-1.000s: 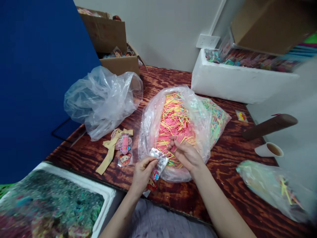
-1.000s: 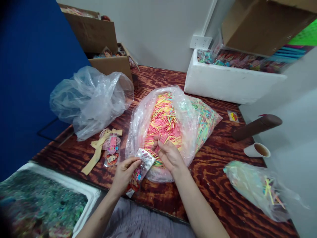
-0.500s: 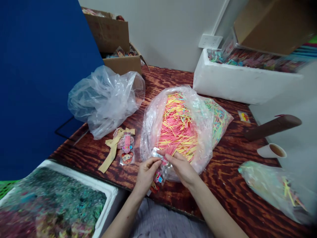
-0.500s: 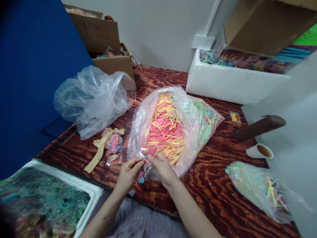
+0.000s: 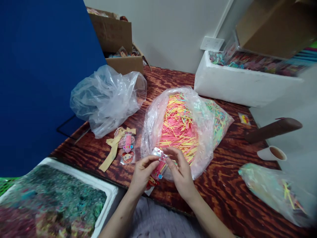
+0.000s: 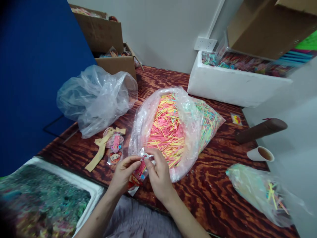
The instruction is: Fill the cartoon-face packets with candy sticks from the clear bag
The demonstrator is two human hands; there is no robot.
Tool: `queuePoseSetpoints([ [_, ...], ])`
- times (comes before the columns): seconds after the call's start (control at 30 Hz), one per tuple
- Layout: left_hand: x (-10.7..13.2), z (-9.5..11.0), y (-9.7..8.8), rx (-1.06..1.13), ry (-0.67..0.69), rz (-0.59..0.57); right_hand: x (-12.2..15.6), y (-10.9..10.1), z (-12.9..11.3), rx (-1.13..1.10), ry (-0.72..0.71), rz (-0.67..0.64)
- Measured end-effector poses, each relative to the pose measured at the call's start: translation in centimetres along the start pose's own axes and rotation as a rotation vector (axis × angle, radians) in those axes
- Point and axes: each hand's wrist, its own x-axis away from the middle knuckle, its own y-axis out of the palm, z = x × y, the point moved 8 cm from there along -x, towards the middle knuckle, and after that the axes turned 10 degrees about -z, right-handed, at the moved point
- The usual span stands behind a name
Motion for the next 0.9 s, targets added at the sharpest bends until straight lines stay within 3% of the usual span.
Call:
queuePoseSetpoints([
  [0.17,0.5,0.9,-0.5,-0.044,0.017,0.013,-0.2,1.2,-1.1,0.052,-0.02,-0.115],
  [0.33,0.9,1.9,-1.1,-0.099,-0.105,-0.092,-0.3,2.3,-0.4,-0.224,0.063,-0.349],
  [0.4,0.8,2.4,-2.2,-0.139,-0.124,-0.108,-0.9,1.3,1.4,-0.352,0.131,-0.319],
  [0.47,0.2,3.3,-4.3,-0.181,-0.081,-0.039,-2.0,-0.9,3.9,-0.332,0.191,-0.169],
  [0.53,-0.9,4.1,-6.9,-0.215,-0.003,0.081,-3.4,-3.4,5.5,-0.049,0.144,-0.022],
  [0.57,-1.6,4.4,-8.2,-0.238,0.037,0.141,-4.1,-4.0,5.9,0.132,0.108,-0.02],
  [0.7,-4.6,4.8,-11.9,-0.531,0.182,0.385,-5.5,-3.2,6.5,0.75,-0.065,-0.209],
  [0.8,-5.8,4.3,-13.0,-0.733,0.212,0.527,-5.1,-1.6,6.6,1.093,-0.163,-0.34],
  [0.9,-6.0,4.2,-12.6,-0.844,0.263,0.552,-4.8,-0.4,6.6,1.281,-0.21,-0.378],
])
